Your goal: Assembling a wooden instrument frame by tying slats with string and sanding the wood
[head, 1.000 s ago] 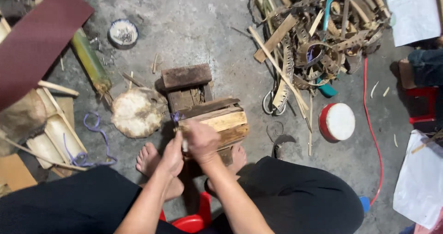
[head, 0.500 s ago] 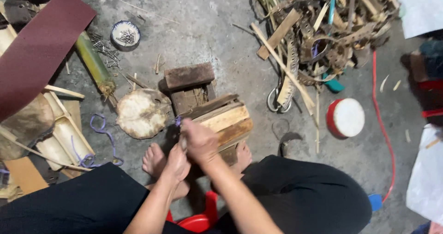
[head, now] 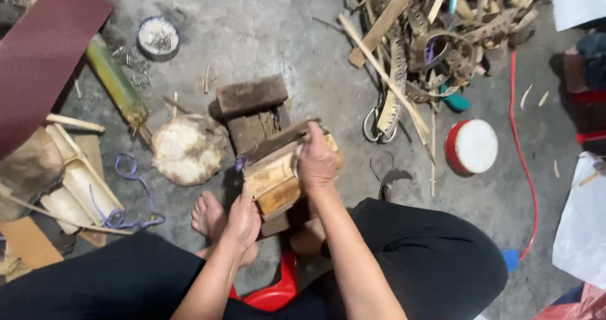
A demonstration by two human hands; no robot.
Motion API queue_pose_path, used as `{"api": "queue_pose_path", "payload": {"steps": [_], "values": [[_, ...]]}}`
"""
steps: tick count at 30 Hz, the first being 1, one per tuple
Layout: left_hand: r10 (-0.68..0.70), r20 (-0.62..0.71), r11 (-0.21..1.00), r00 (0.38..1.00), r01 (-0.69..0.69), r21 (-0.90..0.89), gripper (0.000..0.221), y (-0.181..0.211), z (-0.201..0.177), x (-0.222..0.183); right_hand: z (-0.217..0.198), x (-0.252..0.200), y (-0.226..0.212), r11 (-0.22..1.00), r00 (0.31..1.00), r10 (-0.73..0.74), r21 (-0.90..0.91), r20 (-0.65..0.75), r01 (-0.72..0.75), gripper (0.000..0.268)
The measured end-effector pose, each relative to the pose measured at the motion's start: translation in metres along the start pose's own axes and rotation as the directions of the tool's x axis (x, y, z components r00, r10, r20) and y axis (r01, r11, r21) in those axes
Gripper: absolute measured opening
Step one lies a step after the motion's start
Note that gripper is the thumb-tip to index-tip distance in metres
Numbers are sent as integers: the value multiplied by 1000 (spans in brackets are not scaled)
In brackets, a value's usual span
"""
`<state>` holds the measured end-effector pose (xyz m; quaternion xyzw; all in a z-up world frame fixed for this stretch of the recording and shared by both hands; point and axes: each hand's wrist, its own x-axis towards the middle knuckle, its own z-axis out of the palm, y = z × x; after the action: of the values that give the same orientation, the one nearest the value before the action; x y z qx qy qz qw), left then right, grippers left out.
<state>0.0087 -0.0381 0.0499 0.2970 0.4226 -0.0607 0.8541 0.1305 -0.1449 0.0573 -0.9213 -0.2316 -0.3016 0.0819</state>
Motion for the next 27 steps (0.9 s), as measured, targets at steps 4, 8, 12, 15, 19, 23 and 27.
{"api": "queue_pose_path", "payload": {"steps": [4, 8, 12, 15, 19, 23, 27], "values": [[-7, 2, 1000, 1000, 7, -25, 37, -40, -49, 49, 9, -31, -54, 1000, 1000, -10, -22, 12, 11, 19], [60, 5, 998, 998, -60, 19, 44, -8, -11, 14, 19, -49, -42, 993, 996, 43, 103, 82, -52, 26], [12, 4, 1000, 1000, -12, -8, 41, -12, -10, 8, 26, -27, 20, 984, 986, 167, -63, 24, -166, 39], [13, -23, 999, 1000, -14, -44, 43, -9, -12, 14, 43, -39, 26, 898, 953, 245, 330, 178, -292, 40], [-18, -47, 1000, 999, 18, -2, 40, -1, -1, 5, 4, -56, 39, 870, 891, 346, 257, 293, -422, 27], [-40, -66, 998, 997, 43, 51, 45, 17, 21, -13, -44, -48, 12, 940, 700, 207, 59, 684, -335, 49], [-14, -9, 998, 1000, 15, 62, 58, 21, 29, -33, -29, -37, 17, 957, 615, 225, -54, 755, -284, 61]]}}
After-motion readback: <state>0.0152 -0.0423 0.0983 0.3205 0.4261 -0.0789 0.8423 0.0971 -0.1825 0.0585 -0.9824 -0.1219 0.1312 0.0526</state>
